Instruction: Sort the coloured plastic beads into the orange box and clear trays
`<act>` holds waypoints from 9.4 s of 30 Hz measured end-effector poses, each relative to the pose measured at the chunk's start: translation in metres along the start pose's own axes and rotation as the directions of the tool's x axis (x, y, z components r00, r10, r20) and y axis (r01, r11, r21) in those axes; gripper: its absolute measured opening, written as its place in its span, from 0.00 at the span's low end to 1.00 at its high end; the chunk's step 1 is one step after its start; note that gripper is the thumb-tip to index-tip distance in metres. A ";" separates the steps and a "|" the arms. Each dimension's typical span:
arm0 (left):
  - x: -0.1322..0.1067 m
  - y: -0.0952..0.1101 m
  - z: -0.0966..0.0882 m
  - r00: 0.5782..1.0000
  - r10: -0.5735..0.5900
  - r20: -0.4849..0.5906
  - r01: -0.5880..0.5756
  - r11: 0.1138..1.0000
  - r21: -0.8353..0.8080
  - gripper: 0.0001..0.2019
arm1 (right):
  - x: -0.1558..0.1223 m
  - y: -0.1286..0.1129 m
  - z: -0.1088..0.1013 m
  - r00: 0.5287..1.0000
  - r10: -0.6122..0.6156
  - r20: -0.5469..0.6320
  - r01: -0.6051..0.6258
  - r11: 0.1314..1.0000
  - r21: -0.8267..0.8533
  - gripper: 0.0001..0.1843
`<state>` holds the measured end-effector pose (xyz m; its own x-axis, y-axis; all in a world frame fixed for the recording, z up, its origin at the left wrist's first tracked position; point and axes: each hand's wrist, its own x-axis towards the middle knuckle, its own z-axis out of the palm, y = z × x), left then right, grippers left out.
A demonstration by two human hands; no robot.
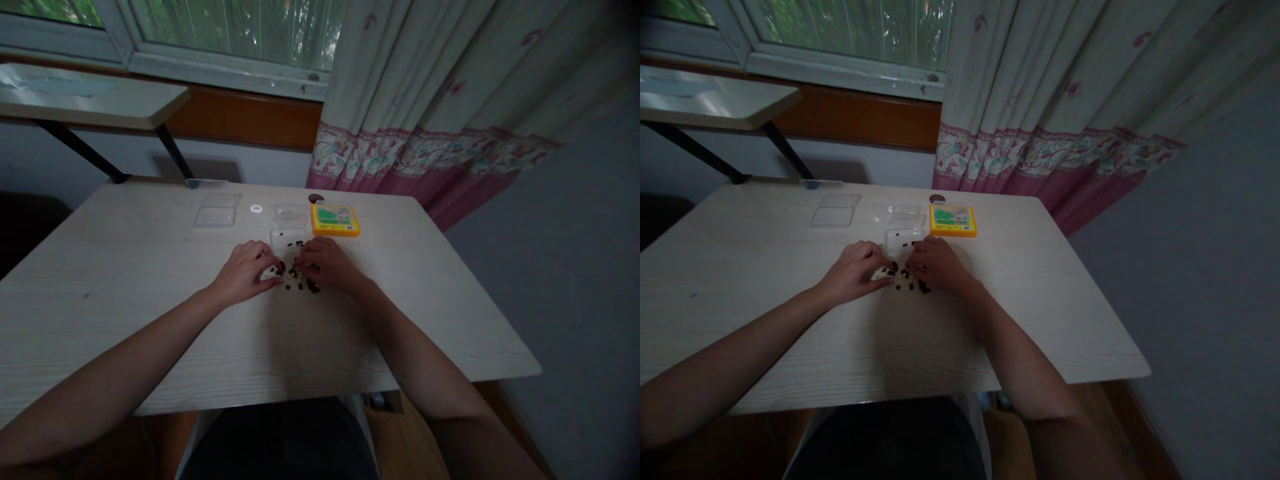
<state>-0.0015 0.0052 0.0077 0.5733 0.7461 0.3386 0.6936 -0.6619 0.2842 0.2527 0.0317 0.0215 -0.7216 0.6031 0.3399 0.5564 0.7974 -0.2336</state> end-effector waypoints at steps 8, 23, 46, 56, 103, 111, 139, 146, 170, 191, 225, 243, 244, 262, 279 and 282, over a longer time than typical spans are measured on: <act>0.002 0.002 0.003 0.999 0.023 0.023 -0.022 1.000 -0.022 0.10 | 0.000 -0.013 -0.007 0.993 -0.007 0.119 0.016 0.998 -0.068 0.08; 0.003 0.003 0.006 1.000 0.011 0.010 -0.011 1.000 -0.016 0.10 | 0.003 -0.015 0.002 0.994 0.026 0.107 -0.014 0.994 -0.110 0.06; 0.008 0.000 0.012 0.831 -0.539 -0.139 0.306 0.651 -0.695 0.12 | 0.014 0.017 0.032 0.764 0.438 -0.473 -0.338 0.897 0.285 0.11; 0.027 0.001 0.010 0.870 -0.419 -0.258 0.254 0.832 -0.493 0.09 | 0.015 0.022 0.036 0.763 0.434 -0.479 -0.391 0.900 0.192 0.18; 0.020 -0.007 0.007 0.996 0.084 -0.001 -0.084 0.996 -0.036 0.09 | -0.003 0.023 0.015 0.922 0.259 -0.288 -0.261 0.965 0.034 0.23; 0.021 -0.007 0.008 0.995 0.099 0.010 -0.098 0.993 -0.068 0.09 | -0.013 0.030 0.003 0.972 0.230 -0.042 -0.227 0.971 0.075 0.11; 0.020 -0.004 0.006 0.991 0.137 0.008 -0.134 0.978 -0.163 0.08 | -0.010 0.028 0.017 0.968 0.249 -0.003 -0.246 0.957 0.151 0.08; 0.020 -0.005 0.007 0.991 0.132 -0.012 -0.132 0.971 -0.201 0.09 | -0.006 0.023 0.019 0.872 0.476 -0.113 -0.376 0.800 0.467 0.10; 0.029 -0.023 0.019 0.905 -0.364 -0.221 0.213 0.837 -0.505 0.10 | 0.005 0.022 0.028 0.803 0.586 -0.111 -0.441 0.709 0.551 0.14; 0.030 -0.017 0.014 0.921 -0.334 -0.198 0.204 0.851 -0.483 0.13 | 0.000 0.021 0.017 0.943 0.321 0.083 -0.328 0.864 0.382 0.12; 0.014 -0.009 -0.001 0.999 0.005 0.037 -0.005 1.000 0.002 0.10 | 0.002 0.010 0.027 0.951 0.303 0.060 -0.308 0.943 0.125 0.11; 0.019 -0.017 0.006 0.997 -0.023 -0.072 0.008 0.980 -0.200 0.10 | 0.005 0.031 0.029 0.717 0.663 -0.215 -0.518 0.713 0.473 0.15; 0.019 -0.017 0.006 0.995 -0.039 -0.089 0.018 0.973 -0.229 0.10 | 0.006 0.030 0.029 0.724 0.657 -0.210 -0.520 0.719 0.461 0.15; 0.035 -0.025 0.024 0.835 -0.439 -0.331 0.274 0.854 -0.443 0.11 | 0.008 0.024 0.029 0.785 0.585 -0.204 -0.449 0.764 0.464 0.17; 0.033 -0.020 0.020 0.904 -0.351 -0.245 0.207 0.860 -0.467 0.13 | 0.001 0.023 0.016 0.880 0.475 0.034 -0.415 0.731 0.541 0.14; 0.029 -0.016 0.015 0.954 -0.205 -0.219 0.116 0.926 -0.359 0.12 | -0.001 0.025 0.013 0.898 0.433 0.083 -0.406 0.738 0.539 0.13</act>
<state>0.0099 0.0384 -0.0004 0.3098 0.8316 0.4610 0.5524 -0.5520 0.6246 0.2625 0.0513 0.0034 -0.4411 0.8883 0.1282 0.4812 0.3546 -0.8017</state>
